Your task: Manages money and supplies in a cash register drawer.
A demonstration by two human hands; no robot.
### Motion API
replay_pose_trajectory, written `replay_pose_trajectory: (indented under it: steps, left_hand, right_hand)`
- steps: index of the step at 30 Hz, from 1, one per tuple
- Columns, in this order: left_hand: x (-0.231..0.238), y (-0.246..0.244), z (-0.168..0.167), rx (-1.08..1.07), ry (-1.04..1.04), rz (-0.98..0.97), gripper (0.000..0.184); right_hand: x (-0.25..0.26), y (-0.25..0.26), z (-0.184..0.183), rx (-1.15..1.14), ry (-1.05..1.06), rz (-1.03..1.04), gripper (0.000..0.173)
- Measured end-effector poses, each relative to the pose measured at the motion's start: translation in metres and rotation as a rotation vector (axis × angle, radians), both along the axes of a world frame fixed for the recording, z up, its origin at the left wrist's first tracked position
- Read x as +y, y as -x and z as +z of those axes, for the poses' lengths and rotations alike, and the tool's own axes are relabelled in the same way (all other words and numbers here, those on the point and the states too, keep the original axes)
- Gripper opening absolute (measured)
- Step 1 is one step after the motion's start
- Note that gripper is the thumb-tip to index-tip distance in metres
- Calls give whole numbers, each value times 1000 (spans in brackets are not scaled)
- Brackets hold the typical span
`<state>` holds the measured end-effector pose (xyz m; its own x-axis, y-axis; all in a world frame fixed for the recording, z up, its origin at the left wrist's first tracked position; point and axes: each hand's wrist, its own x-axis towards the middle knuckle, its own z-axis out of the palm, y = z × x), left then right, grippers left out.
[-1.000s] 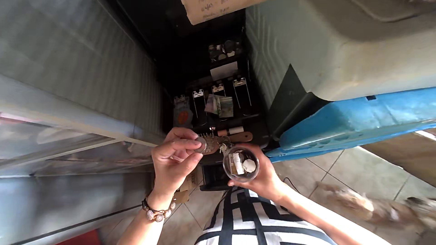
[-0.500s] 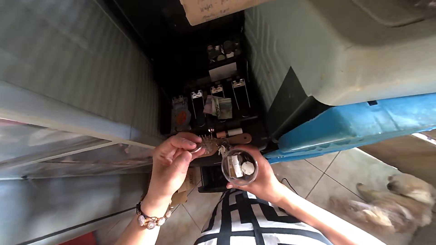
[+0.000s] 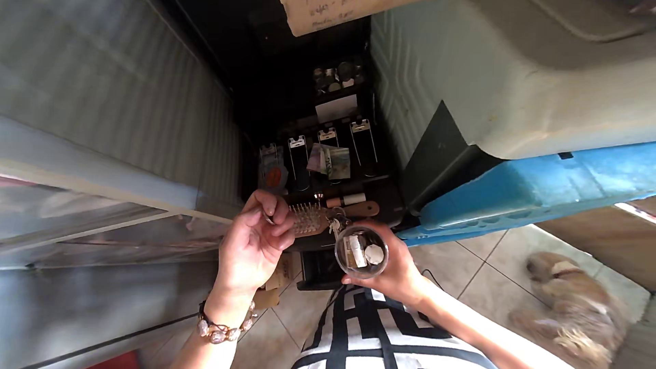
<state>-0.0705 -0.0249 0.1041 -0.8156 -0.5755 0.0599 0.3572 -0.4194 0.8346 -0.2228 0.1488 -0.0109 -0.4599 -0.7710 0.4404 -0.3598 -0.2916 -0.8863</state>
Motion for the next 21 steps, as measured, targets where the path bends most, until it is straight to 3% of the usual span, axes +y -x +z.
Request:
replay_pose_trajectory:
  steps: [3,6,11,16,21]
  left_hand:
    - [-2,-1,0,11,-16,3,25]
    - [-2,-2,0,-66,137,39,35]
    - [-2,-4,-7,-189,377,53,25]
    - [-3,-5,-17,-347,841,73,23]
    - [2,0,-28,-481,1379,235,16]
  right_hand:
    - [0,1,-4,12,-44,-55,84]
    - [0,2,-9,12,-68,-106,85]
    - [-3,1,-12,-1,-69,-148,85]
    - [-8,1,-12,-28,-56,-214,88]
    - [10,9,-9,-61,-18,-222,83]
